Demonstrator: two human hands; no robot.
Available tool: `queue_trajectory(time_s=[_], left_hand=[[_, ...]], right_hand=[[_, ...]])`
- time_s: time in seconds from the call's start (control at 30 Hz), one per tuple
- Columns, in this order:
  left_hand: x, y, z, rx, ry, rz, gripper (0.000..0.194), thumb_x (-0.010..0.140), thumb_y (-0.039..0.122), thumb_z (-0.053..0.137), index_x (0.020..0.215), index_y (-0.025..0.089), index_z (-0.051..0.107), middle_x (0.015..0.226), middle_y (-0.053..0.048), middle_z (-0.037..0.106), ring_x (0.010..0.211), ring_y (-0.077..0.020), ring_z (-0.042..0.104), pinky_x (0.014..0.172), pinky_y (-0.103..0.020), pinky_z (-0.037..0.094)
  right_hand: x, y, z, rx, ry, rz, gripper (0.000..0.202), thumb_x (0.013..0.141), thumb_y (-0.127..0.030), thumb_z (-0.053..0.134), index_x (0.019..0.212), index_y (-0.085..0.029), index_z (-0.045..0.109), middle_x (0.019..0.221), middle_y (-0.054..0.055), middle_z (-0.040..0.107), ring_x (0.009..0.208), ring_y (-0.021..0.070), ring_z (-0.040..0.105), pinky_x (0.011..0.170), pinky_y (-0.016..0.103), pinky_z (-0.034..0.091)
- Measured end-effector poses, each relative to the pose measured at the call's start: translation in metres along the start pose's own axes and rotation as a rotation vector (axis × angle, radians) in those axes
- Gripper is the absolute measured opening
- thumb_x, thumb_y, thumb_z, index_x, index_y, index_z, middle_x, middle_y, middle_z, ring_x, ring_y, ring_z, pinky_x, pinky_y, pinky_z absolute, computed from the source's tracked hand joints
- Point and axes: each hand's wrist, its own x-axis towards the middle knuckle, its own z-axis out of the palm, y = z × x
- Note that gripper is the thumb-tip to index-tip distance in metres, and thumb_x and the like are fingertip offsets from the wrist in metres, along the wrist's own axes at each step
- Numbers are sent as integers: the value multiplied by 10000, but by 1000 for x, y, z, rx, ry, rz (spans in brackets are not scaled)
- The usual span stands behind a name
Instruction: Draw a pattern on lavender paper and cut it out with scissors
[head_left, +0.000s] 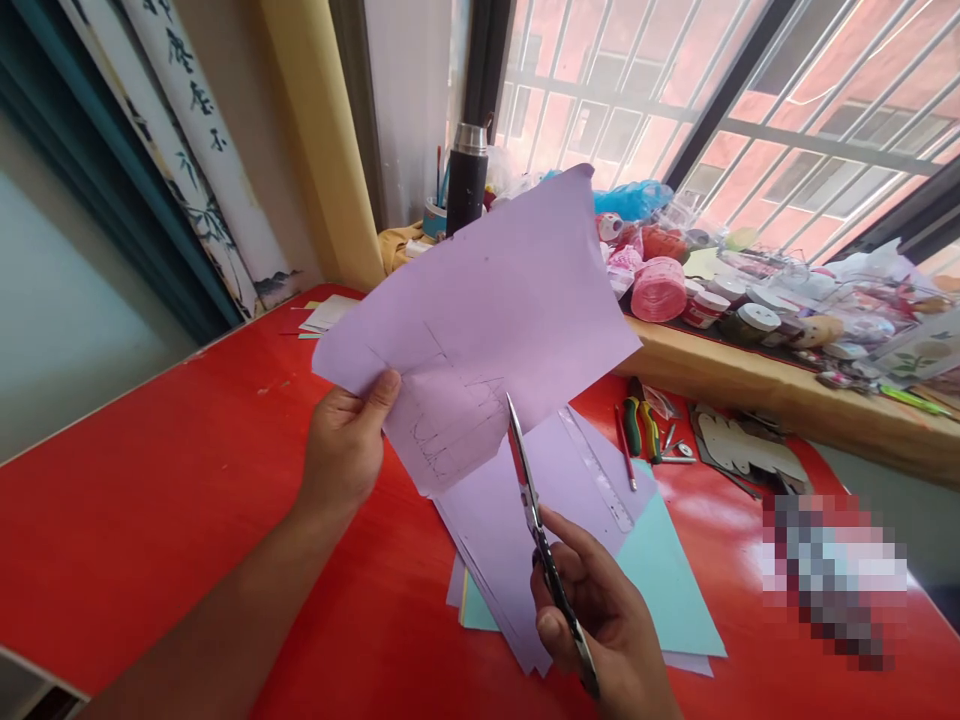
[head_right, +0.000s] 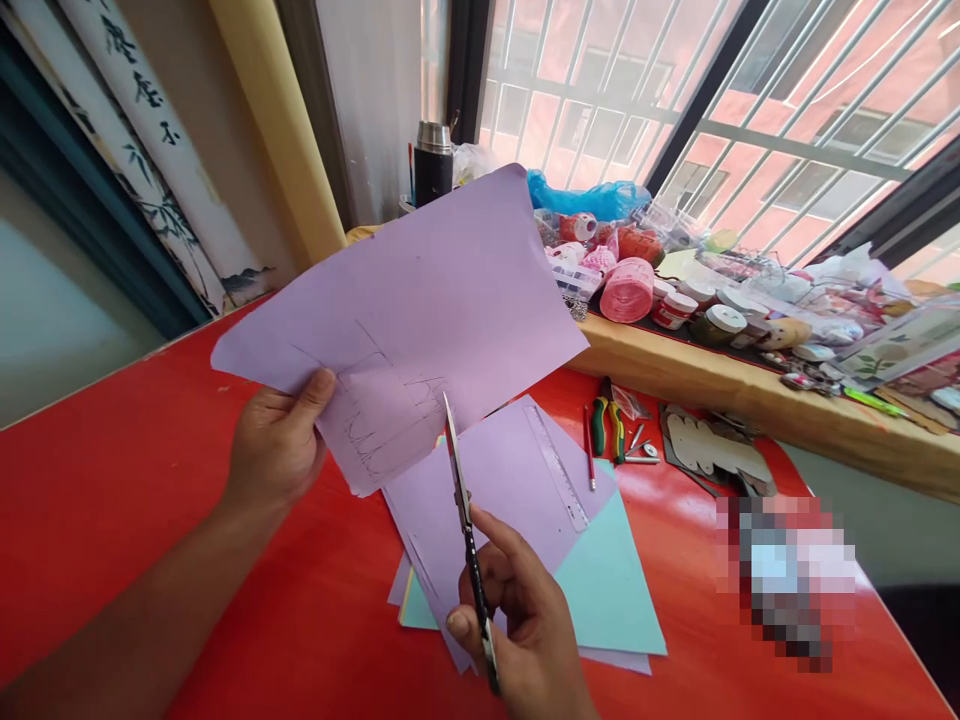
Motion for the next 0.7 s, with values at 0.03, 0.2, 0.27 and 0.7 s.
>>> queue_trajectory(time_s=[0.03, 0.2, 0.27, 0.7], left_hand=[[0, 1, 0, -32, -3, 19, 488, 934, 608, 872, 1246, 235, 825, 1239, -39, 854, 1398, -305, 691, 1167, -412, 592], [2, -1, 0, -122, -12, 21, 429, 920, 567, 902, 1180, 230, 847, 1184, -43, 868, 1413, -287, 685, 1169, -385, 588], [3, -2, 0, -159, -23, 22, 438, 893, 570, 923, 1165, 234, 850, 1183, -43, 867, 1376, -288, 708, 1177, -398, 585], [6, 3, 6, -126, -5, -3, 475, 756, 664, 955, 977, 261, 834, 1071, -76, 861, 1237, -356, 775, 975, -441, 692]], right_hand=[[0, 2, 0, -4, -4, -2, 753, 892, -640, 910, 1515, -265, 715, 750, -35, 512, 603, 150, 397, 551, 283, 334], [2, 18, -5, -57, -10, -66, 750, 918, -650, 868, 1541, -267, 700, 733, -30, 523, 559, 146, 386, 509, 274, 330], [2, 22, -6, -58, -13, -94, 754, 924, -646, 861, 1549, -258, 696, 722, -28, 528, 546, 141, 374, 494, 267, 319], [4, 26, -7, -24, -38, -113, 714, 946, -608, 851, 1551, -266, 689, 720, -40, 474, 559, 140, 356, 491, 253, 332]])
